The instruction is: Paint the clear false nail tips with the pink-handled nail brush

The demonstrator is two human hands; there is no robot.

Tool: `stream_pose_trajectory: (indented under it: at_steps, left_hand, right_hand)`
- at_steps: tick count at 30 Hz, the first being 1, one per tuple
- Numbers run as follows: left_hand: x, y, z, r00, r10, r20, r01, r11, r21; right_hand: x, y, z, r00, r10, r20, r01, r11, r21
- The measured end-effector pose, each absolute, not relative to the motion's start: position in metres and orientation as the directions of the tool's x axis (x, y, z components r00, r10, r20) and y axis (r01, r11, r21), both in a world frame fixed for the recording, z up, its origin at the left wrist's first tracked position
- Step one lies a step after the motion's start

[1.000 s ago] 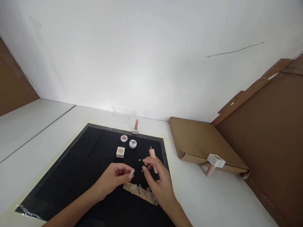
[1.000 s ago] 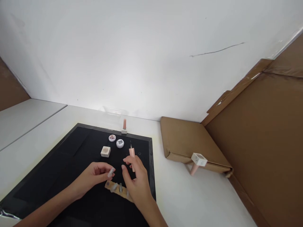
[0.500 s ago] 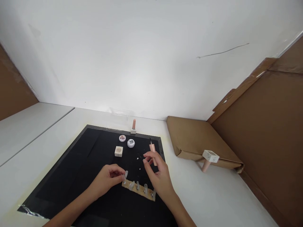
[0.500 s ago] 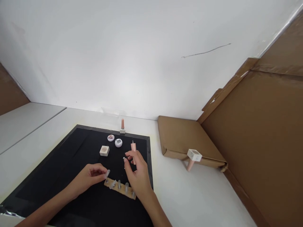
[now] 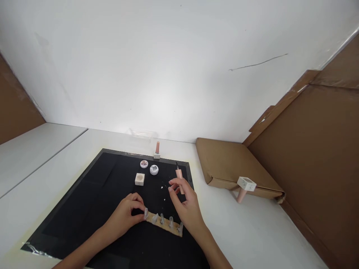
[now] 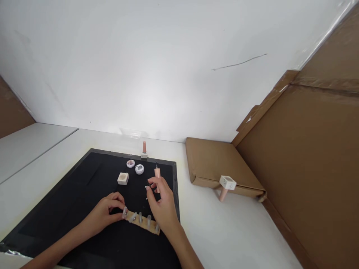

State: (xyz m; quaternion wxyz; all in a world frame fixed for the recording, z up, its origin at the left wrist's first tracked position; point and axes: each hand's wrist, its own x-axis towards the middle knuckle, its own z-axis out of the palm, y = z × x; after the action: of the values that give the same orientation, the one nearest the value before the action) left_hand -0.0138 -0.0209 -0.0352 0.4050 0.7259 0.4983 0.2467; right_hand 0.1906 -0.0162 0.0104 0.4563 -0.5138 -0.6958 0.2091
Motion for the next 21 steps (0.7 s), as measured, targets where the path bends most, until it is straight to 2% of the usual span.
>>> stream_pose_trajectory:
  at_steps: [8,13,16,21]
  left_hand:
    - [-0.019,-0.021,-0.03,0.409,0.903,-0.131,0.513,-0.109,0.851]
    - [-0.022,-0.028,-0.015,0.497,0.866,-0.045,0.449,-0.213,0.868]
    - [-0.013,-0.029,-0.007,0.571,0.821,-0.002,0.481,-0.333,0.811]
    - [0.006,-0.026,-0.003,0.659,0.753,-0.001,0.574,-0.502,0.647]
  right_hand:
    - [0.191,-0.017,0.012,-0.063,0.904,0.422,0.526,0.389,-0.756]
    - [0.191,-0.016,0.011,-0.072,0.904,0.421,0.522,0.394,-0.756]
    - [0.191,-0.016,0.01,-0.077,0.905,0.418,0.524,0.394,-0.755]
    - [0.192,-0.016,0.01,-0.08,0.906,0.415,0.527,0.392,-0.754]
